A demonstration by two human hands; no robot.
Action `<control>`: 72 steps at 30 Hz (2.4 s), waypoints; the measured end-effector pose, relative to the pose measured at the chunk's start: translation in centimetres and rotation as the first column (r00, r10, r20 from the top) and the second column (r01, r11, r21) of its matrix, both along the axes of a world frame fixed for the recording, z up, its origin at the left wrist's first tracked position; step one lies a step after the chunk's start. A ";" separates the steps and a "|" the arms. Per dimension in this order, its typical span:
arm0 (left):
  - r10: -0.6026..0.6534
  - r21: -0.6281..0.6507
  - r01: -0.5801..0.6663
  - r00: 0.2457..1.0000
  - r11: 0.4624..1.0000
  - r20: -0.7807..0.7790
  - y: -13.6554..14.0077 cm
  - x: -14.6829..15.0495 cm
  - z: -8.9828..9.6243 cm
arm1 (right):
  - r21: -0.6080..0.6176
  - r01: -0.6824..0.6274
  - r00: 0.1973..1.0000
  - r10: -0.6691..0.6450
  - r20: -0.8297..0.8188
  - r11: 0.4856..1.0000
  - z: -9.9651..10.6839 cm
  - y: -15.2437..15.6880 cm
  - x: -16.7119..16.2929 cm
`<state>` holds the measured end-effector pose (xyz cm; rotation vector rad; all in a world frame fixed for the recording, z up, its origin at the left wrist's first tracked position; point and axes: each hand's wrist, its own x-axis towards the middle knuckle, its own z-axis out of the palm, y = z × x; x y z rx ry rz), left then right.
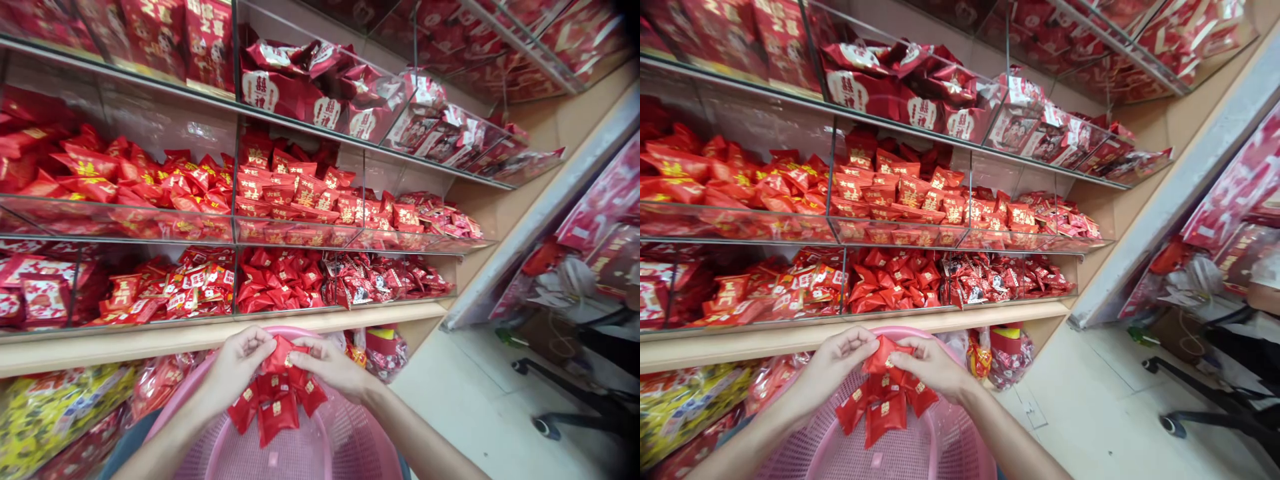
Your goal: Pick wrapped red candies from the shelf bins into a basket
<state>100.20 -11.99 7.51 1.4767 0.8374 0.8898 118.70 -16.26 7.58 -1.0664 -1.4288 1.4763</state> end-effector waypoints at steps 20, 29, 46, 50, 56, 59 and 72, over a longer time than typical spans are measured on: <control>-0.059 -0.423 0.095 0.993 0.901 0.099 -1.3 -0.5 -1.4 | -0.116 0.316 0.938 -0.328 -0.114 0.942 -4.1 -1.8 -0.1; -0.172 -0.033 0.169 0.967 0.985 -0.185 -1.1 -0.2 -1.1 | 0.114 0.123 0.966 -0.145 0.213 0.986 -2.4 -1.9 1.0; -0.126 -0.057 0.117 0.972 0.992 -0.200 1.4 1.4 -1.7 | -0.256 0.089 0.994 -0.103 -0.044 0.963 -3.7 -3.7 0.8; -0.089 -0.099 0.068 0.970 0.993 -0.225 1.4 1.4 -1.8 | -0.234 0.180 0.982 -0.187 -0.011 0.955 -3.8 -2.9 1.2; -0.065 -0.092 0.034 0.932 0.995 -0.357 2.3 1.0 -4.2 | -0.131 0.345 0.917 -0.303 0.260 0.930 -4.4 -1.2 2.0; -0.085 -0.176 0.011 0.905 0.984 -0.416 2.2 1.0 -4.5 | -0.036 0.337 0.866 -0.295 0.404 0.941 -5.2 -1.2 2.2; -0.022 -0.497 -0.083 0.979 0.864 -0.201 1.5 3.6 -5.4 | 0.350 0.205 0.659 -0.393 0.641 0.914 -5.6 -2.3 2.3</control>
